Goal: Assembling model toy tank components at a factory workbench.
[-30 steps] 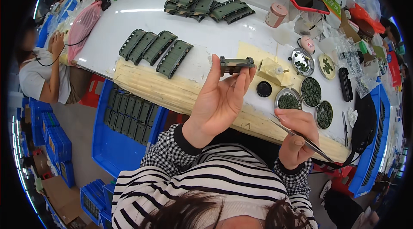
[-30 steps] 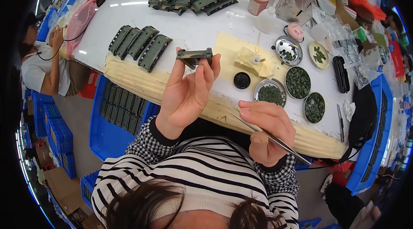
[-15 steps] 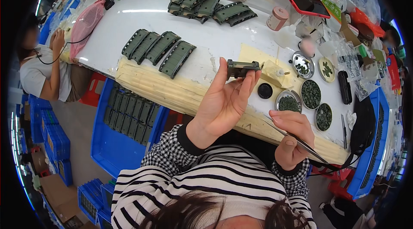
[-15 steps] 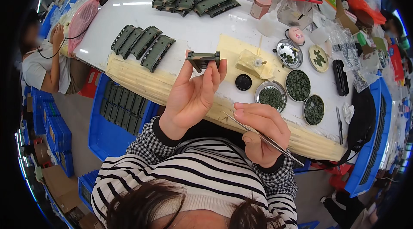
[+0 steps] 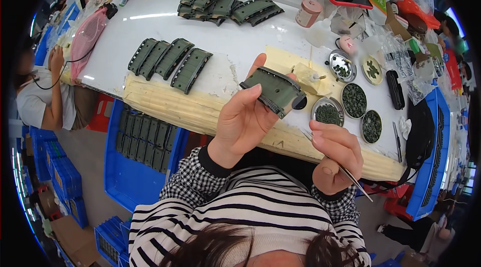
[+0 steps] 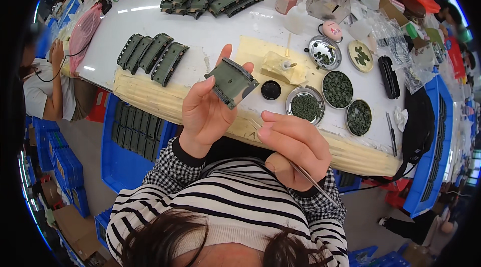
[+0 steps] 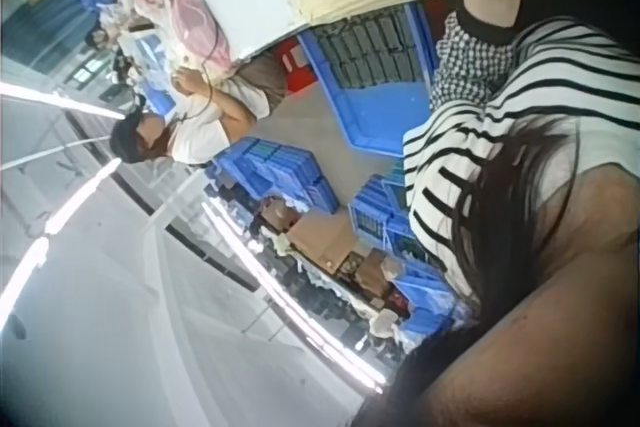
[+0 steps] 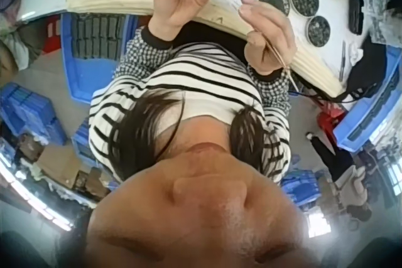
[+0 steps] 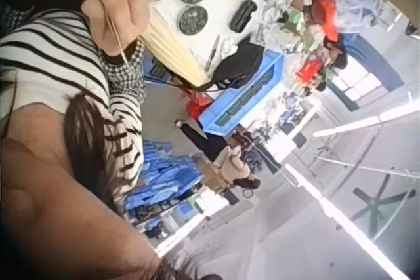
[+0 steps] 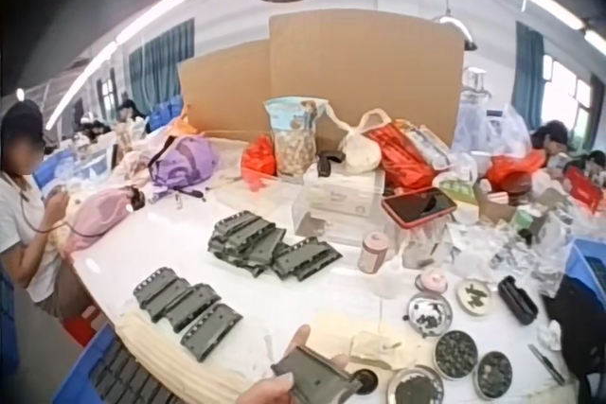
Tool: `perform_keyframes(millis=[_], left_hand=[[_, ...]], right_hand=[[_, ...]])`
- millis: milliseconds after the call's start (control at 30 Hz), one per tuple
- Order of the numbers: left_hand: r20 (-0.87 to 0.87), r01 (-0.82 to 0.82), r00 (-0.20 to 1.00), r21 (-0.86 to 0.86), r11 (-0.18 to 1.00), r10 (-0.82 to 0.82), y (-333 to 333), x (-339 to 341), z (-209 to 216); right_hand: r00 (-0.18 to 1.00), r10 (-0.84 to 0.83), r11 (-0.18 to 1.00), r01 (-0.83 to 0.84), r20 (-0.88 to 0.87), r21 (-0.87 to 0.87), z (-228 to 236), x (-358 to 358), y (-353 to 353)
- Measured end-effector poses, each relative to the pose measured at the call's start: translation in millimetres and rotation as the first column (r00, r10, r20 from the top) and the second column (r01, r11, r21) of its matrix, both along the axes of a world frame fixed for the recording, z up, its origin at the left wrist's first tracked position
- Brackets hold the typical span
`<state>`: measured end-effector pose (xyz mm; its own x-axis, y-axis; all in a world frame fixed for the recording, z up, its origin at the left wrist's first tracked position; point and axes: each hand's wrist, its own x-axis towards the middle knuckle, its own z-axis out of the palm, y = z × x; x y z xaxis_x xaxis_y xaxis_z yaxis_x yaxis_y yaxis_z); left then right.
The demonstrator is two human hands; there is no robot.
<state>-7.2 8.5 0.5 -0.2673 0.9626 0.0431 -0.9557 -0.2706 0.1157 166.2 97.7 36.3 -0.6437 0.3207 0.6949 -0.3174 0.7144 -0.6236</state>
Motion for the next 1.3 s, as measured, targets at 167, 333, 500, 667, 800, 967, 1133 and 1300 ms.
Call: perform_keyframes(millis=[167,333,500,667,800,967,1133,1300], left_hand=[[-0.196,-0.044,0.980,-0.057,0.997,0.032,-0.1,6.3,3.6],[-0.251,-0.035,0.968,-0.051,0.998,0.021,-0.8,7.0,3.7],[-0.209,-0.011,0.978,0.013,1.000,0.013,1.4,5.8,-2.1],[-0.210,-0.017,0.978,0.019,1.000,0.020,1.6,5.5,-1.5],[-0.218,-0.030,0.976,0.012,0.999,0.032,1.4,5.5,-1.0],[-0.230,-0.044,0.972,0.005,0.999,0.044,1.1,5.5,0.5],[-0.241,-0.049,0.969,0.007,0.999,0.049,1.0,4.9,0.0],[-0.231,-0.054,0.971,0.008,0.998,0.055,0.9,5.4,0.8]], right_hand=[[0.998,0.017,0.997,-0.021,0.056,0.070,6.4,-3.0,1.0],[0.997,0.026,0.996,-0.033,0.075,0.084,5.3,-4.0,1.8],[0.997,0.032,0.995,-0.039,0.077,0.091,3.4,-4.1,3.6],[0.996,0.038,0.994,-0.046,0.078,0.098,3.8,-4.6,4.1],[0.996,0.042,0.994,-0.050,0.075,0.098,4.2,-5.8,3.8],[0.996,0.039,0.995,-0.046,0.076,0.093,4.5,-6.0,3.3],[0.996,0.038,0.995,-0.045,0.079,0.089,4.9,-6.2,2.9],[0.996,0.027,0.995,-0.035,0.085,0.093,5.2,-6.0,2.0]])
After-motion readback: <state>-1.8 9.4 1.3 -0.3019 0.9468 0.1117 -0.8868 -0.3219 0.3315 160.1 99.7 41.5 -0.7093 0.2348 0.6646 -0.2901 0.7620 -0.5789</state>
